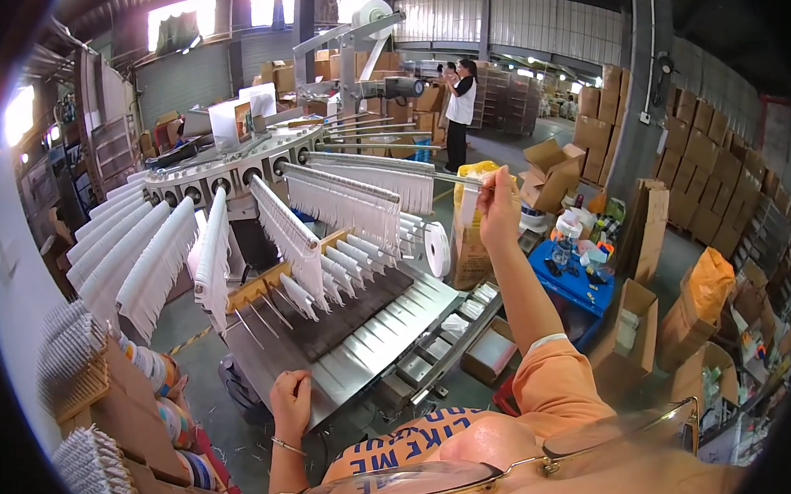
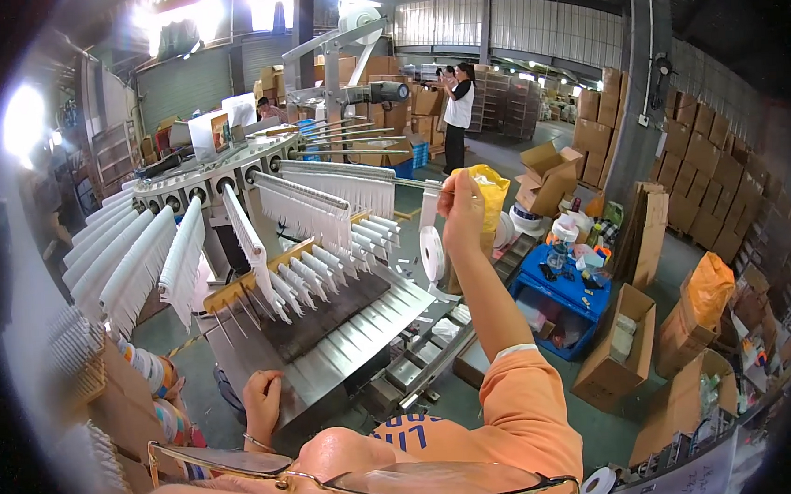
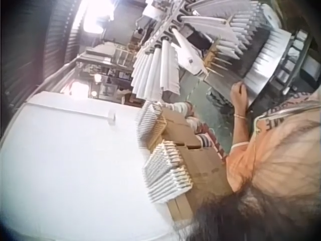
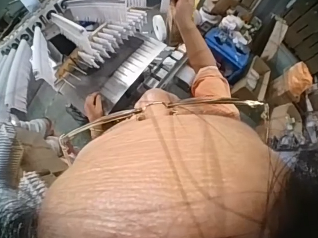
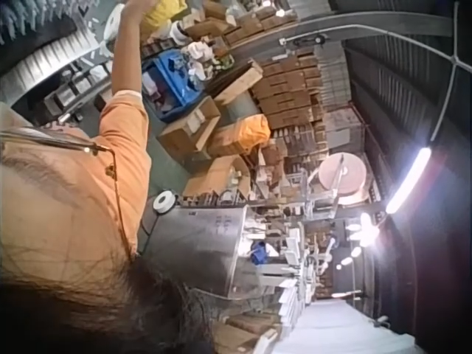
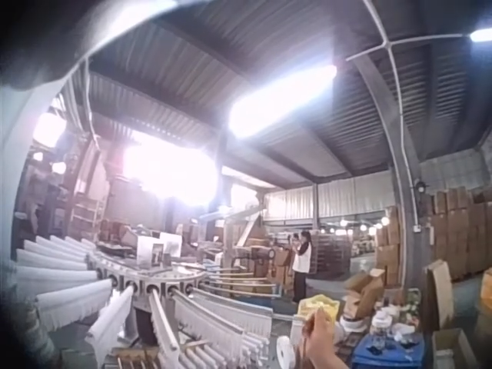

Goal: Removing finished cylindrical products from a rotating assembly machine and placing them into organizing trays.

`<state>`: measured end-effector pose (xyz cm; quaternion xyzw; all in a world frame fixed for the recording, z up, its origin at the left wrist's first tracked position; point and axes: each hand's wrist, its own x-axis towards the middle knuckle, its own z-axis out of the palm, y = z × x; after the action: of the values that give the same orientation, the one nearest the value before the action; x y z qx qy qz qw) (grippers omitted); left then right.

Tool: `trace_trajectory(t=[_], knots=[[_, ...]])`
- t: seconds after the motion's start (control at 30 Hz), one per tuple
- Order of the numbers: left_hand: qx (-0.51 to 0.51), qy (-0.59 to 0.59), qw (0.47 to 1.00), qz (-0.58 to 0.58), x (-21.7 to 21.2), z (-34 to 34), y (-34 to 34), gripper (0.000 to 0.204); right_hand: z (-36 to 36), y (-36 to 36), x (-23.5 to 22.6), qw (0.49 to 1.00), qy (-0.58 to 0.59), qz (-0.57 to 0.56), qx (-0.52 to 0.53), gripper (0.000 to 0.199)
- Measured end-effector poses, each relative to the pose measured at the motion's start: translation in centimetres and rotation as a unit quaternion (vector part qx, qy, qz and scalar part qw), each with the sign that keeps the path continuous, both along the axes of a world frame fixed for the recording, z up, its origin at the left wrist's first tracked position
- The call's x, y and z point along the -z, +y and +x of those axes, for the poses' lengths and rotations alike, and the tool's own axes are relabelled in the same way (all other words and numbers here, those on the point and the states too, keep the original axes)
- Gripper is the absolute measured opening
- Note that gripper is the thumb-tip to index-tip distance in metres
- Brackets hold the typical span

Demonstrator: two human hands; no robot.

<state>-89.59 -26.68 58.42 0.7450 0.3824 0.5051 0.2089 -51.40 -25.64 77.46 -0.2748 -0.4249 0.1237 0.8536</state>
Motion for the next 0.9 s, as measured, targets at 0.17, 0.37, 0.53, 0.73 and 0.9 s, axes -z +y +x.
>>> trace_trajectory(t=[0.17,0.37,0.53,0.73,0.9], knots=[[0.007,0.010,1.000,-0.001,-0.2,0.1,0.0,0.009,3.1,-2.8,0.8,0.999,0.023,0.028,-0.016,0.031],[0.034,0.005,0.999,-0.019,-0.3,-0.3,-0.2,0.009,7.7,-10.6,2.1,0.984,0.165,0.055,0.047,0.033],[0.065,0.035,0.997,-0.023,-2.3,0.3,-0.5,0.010,9.4,-17.9,6.7,0.972,0.194,0.105,0.074,0.037],[0.200,0.161,0.915,0.311,-9.0,8.3,-3.1,0.042,0.9,-14.0,16.9,0.955,0.293,-0.026,0.034,0.037],[0.342,0.195,0.916,0.085,-5.7,11.6,-2.8,0.052,-5.2,-12.1,17.6,0.971,0.126,-0.145,-0.146,0.038]])
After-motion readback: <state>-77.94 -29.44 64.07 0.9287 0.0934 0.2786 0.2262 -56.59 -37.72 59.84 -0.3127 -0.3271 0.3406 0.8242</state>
